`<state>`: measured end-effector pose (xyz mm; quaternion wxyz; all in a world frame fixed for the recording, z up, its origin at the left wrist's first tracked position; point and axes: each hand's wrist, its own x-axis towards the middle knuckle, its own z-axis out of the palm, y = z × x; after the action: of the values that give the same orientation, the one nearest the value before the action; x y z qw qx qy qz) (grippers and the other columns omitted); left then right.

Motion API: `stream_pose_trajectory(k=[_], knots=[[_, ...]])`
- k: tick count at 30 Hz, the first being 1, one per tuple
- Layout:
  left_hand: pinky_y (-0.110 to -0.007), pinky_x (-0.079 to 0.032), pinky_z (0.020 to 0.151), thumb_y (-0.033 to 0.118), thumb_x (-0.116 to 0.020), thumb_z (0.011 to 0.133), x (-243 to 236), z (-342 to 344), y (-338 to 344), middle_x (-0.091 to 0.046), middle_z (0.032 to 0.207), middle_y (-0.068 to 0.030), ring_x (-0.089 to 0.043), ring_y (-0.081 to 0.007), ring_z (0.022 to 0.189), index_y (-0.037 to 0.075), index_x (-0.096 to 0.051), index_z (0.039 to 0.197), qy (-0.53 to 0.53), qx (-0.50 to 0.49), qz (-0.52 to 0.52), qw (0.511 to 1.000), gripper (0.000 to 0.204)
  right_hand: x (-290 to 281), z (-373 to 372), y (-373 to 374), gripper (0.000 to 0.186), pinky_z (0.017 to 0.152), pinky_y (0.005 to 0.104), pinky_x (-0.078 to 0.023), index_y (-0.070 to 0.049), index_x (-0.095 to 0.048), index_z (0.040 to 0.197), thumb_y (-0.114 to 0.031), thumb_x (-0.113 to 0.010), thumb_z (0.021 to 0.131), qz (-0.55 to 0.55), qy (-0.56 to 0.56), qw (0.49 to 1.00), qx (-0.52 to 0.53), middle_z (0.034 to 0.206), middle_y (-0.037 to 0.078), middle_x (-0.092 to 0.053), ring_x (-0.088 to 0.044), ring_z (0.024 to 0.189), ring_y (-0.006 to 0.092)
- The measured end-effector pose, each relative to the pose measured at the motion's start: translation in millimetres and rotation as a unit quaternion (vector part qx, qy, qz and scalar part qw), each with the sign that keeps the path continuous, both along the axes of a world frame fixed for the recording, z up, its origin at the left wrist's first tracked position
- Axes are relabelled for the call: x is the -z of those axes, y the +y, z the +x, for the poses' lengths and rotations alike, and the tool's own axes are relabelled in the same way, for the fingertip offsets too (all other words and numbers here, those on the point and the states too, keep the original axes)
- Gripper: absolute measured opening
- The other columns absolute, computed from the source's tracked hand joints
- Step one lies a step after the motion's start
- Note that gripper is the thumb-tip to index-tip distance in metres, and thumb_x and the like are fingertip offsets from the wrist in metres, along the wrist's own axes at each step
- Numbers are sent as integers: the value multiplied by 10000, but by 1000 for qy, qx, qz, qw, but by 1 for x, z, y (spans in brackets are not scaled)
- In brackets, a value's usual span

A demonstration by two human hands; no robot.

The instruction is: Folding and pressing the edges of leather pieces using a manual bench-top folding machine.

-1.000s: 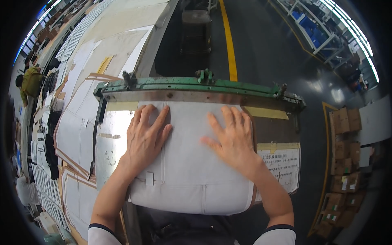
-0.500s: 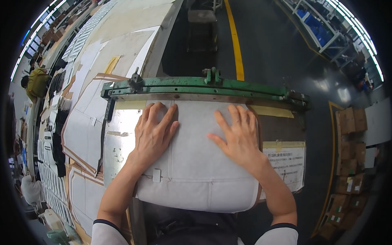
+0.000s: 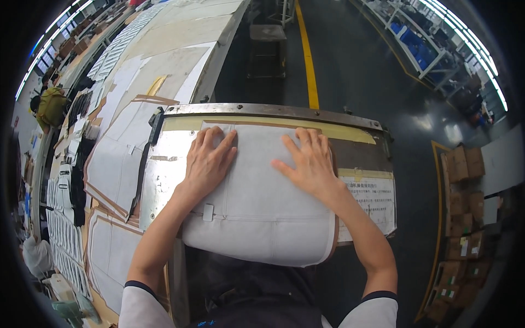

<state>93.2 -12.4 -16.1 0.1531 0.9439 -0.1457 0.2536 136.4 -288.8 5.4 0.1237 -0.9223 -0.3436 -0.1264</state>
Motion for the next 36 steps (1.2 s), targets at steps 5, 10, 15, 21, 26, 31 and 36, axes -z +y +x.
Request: stream_pose_trajectory(k=[5,10,15,21,26,31,36], knots=[[-486,-464,1030,220,-708,959,-9,-45,4,-558,1289,-179,-545,-359,1220,84,-645,1342,36,41,29,998,411,-23,-55,-11,588,1009,521,-384,12,-607,1276,-399,-772,889,-40,41,997,-42,1166,193,-558,-507,1167,372],[-498,-514,1021,157,-780,889,-15,-87,11,-572,1357,-176,-557,-381,1280,81,-616,1401,79,86,-16,993,543,-34,-81,-12,509,967,474,-423,16,-625,1249,-267,-803,866,15,76,995,-64,1140,170,-565,-540,1095,345],[-501,-476,1103,166,-782,895,-14,-81,24,-547,1458,-192,-512,-400,1375,17,-571,1430,72,37,-27,996,594,-23,-50,27,433,935,426,-453,13,-650,1225,-146,-801,852,104,91,987,-76,1140,140,-578,-564,1069,310],[-532,-341,1221,179,-761,919,-13,-69,32,-531,1491,-183,-476,-395,1422,-2,-490,1503,106,49,23,993,669,1,-34,49,349,901,398,-460,-21,-688,1147,-101,-810,830,128,81,986,-71,1073,82,-591,-566,1025,275],[-520,-416,1165,124,-775,886,-14,-57,22,-564,1407,-179,-531,-385,1345,-1,-528,1472,80,46,32,995,648,2,-33,53,329,908,395,-453,-28,-694,1121,-80,-809,817,145,103,982,-63,1063,74,-587,-556,1009,268],[-467,-518,1026,62,-781,850,-10,-52,11,-586,1339,-163,-585,-359,1249,8,-617,1387,64,48,31,996,564,7,-36,59,294,921,429,-447,-14,-706,1125,-34,-760,837,190,117,973,-64,1084,79,-578,-545,1033,286],[-508,-492,1071,30,-725,845,-11,-48,8,-592,1309,-148,-597,-338,1231,21,-634,1374,57,78,58,994,537,10,-39,62,306,909,402,-445,-5,-739,1133,26,-746,829,215,117,967,-64,1087,72,-604,-557,1028,268]])
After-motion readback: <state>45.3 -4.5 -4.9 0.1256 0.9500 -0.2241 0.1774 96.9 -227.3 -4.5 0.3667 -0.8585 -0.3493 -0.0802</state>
